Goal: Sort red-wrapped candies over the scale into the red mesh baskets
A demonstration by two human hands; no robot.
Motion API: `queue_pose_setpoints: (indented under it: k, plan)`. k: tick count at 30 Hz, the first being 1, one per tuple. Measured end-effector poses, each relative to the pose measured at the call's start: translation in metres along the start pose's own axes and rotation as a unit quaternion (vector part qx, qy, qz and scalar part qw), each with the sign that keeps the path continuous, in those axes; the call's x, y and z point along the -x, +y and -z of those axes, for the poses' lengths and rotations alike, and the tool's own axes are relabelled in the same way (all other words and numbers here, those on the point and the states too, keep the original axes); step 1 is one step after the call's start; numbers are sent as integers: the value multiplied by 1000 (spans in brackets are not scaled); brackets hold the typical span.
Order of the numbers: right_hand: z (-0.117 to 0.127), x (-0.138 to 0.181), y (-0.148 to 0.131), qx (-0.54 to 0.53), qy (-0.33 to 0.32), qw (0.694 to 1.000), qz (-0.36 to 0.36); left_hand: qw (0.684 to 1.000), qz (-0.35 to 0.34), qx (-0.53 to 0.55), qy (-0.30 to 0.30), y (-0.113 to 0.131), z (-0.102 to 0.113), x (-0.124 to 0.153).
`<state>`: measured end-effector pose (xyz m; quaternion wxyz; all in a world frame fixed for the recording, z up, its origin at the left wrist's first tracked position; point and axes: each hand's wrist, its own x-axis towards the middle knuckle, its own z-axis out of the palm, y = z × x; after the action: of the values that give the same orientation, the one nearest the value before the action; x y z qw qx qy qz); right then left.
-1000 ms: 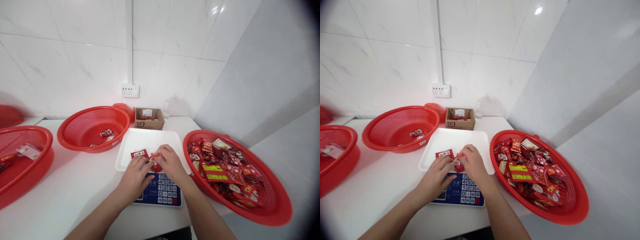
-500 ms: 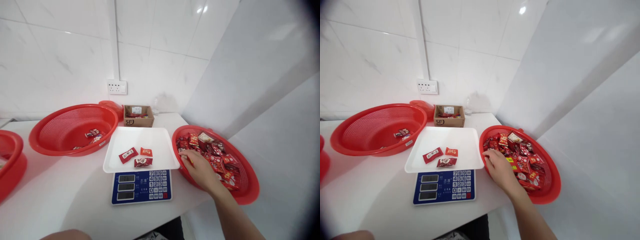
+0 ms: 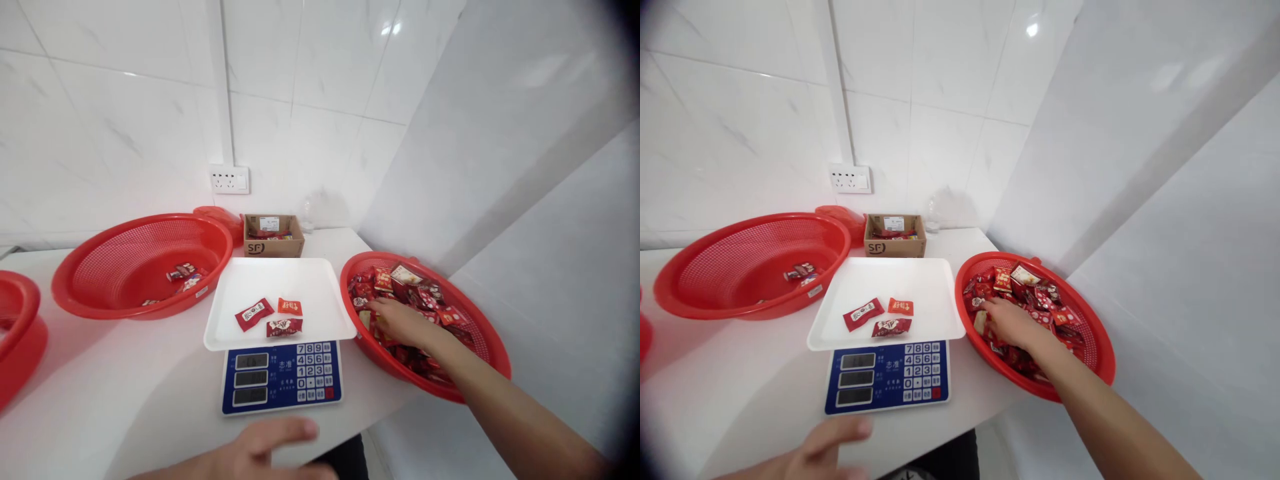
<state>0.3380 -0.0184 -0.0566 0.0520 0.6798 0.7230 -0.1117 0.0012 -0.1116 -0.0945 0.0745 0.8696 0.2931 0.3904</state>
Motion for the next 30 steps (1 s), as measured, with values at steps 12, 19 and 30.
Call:
queue_pose_setpoints:
  k: [12, 19, 30]
  plan:
    - [-12, -18, -16, 0, -47, 999, 21, 987, 13, -80, 141, -44, 22, -16]
    - [-16, -33, -2, 14, -8, 999, -50, 984, 51, -105, 131, -57, 25, 9]
    - [-27, -38, 1, 28, 26, 998, -52, 985, 51, -115, 122, -54, 22, 4]
